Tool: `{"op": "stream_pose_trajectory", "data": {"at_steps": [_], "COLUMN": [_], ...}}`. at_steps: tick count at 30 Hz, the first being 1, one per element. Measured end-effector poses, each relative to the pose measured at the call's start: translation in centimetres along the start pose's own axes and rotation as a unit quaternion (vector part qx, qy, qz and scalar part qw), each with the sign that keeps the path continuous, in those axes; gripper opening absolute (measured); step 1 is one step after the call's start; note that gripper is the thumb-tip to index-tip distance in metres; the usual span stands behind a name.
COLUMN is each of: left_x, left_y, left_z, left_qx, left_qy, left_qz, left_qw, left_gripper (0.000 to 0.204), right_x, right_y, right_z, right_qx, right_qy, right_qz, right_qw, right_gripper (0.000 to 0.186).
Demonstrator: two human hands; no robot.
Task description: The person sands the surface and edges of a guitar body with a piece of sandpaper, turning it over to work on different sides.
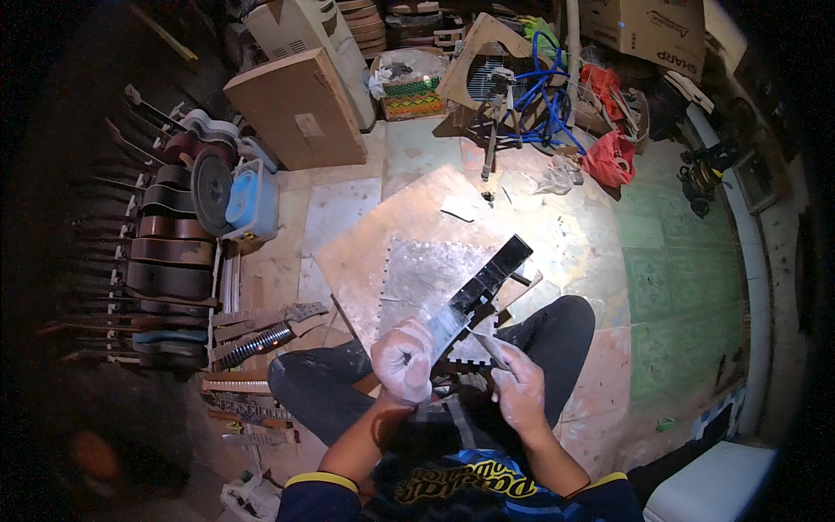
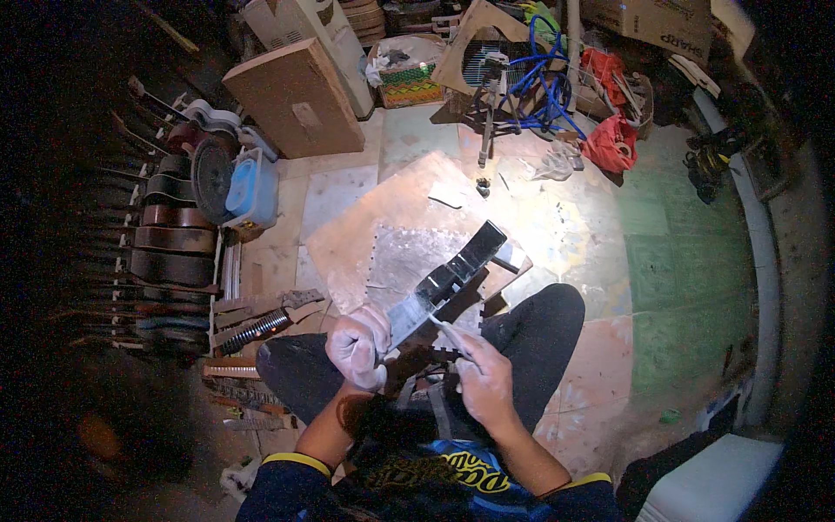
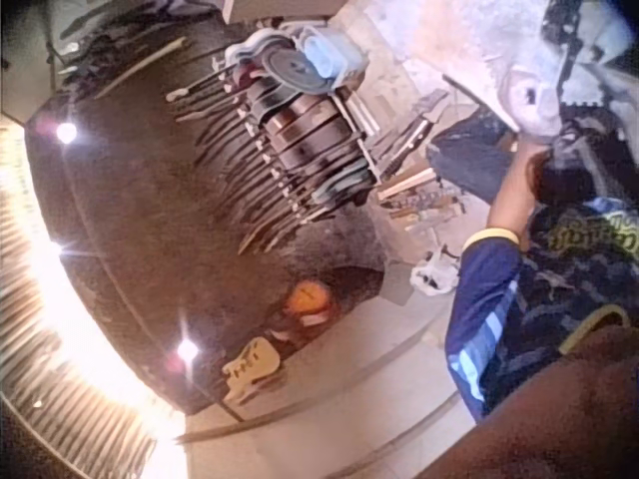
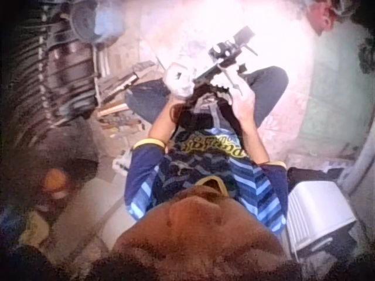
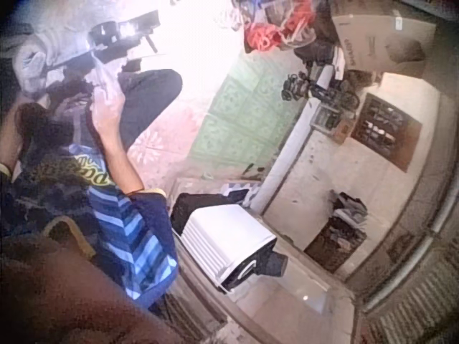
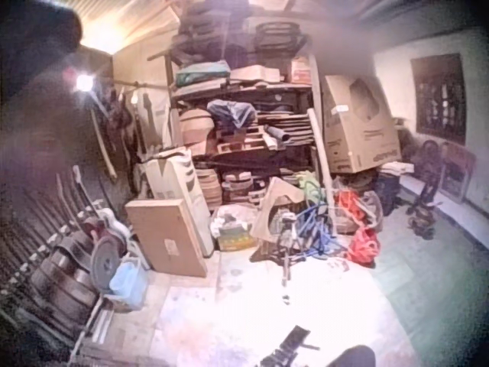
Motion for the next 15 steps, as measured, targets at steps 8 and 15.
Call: {"op": "stream_pose_trajectory", "data": {"at_steps": [8,15], "left_x": [-2.0,-2.5], "left_y": [-0.8,-0.9], "left_z": [-1.9,-1.9], "left_qx": [0.032,0.049], "left_qy": [0.072,0.022], "left_qz": [0.021,0.040], "left_qw": [0.997,0.998], "left_gripper": [0.025,0.029], "right_x": [-0.4,0.7], "right_y": [4.0,3.7], "right_z": [-2.2,-2.7], "right_qx": [-0.226,-0.234], "right_qy": [0.096,0.158], "right_qz": [0.153,0.121], "right_qw": [0.957,0.952], "right_gripper": [0.067,0.068]}}
Point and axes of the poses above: each hand's wrist, its own x-axis towards the middle knuckle, its own z-axis out of the back of the hand, y = z × x, the point moved 6 cm from there along x, towards the middle knuckle, and after that the axes turned 1 degree about x, right-handed, at the moved point
